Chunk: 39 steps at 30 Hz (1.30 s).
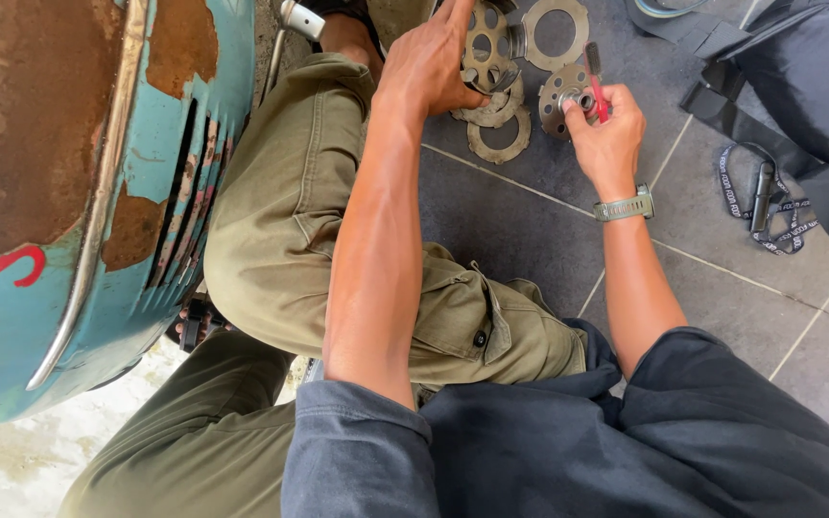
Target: The person sits on the floor and uses a red toothbrush to scrub a circular metal ring. They then place the ring down and pick up a larger, perforated metal component, continuing to scrub its surfaces and edges with the toothbrush.
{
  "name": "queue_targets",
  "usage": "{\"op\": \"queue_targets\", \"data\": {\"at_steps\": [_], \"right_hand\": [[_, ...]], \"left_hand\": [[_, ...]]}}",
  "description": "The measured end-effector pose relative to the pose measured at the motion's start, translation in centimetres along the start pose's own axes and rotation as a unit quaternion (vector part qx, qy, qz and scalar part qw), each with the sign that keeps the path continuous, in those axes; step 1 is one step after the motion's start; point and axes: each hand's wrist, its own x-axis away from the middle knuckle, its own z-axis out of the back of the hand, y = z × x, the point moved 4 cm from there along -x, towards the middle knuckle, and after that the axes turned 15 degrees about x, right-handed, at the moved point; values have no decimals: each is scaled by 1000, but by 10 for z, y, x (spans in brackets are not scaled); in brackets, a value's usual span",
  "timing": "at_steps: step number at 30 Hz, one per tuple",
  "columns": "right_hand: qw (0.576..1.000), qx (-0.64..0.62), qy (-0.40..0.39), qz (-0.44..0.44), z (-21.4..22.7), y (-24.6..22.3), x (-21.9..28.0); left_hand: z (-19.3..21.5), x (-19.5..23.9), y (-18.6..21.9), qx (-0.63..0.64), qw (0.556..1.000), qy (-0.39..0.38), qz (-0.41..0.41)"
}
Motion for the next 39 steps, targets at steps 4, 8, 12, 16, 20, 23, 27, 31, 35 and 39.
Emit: {"op": "queue_targets", "data": {"at_steps": [4, 8, 12, 16, 20, 23, 27, 31, 35, 39], "right_hand": [[1000, -3, 5, 12, 0, -2, 0], [1000, -19, 9, 19, 3, -8, -2], [998, -39, 35, 40, 21, -34, 2], [988, -103, 58, 104, 50, -77, 3], [973, -110, 68, 189, 72, -114, -5], [969, -147, 57, 192, 83, -127, -10], [966, -171, 53, 184, 110, -147, -7], [957, -196, 43, 209, 132, -167, 1], [956, -185, 46, 221, 144, -185, 11], [953, -185, 52, 233, 140, -189, 16]], "left_hand": [[-6, 0, -3, -12, 1000, -6, -7], [-4, 0, -2, -5, 1000, -11, -4], [-3, 1, 2, 0, 1000, -4, -3], [-7, -3, 16, 74, 997, -28, -21], [-19, -7, 33, 189, 979, -20, -80], [-8, -1, 58, 261, 959, -27, -111], [47, 10, 87, 271, 955, -28, -118], [92, 28, 112, 267, 954, -60, -126], [124, 48, 133, 295, 942, -59, -151], [125, 60, 129, 278, 948, -67, -144]]}}
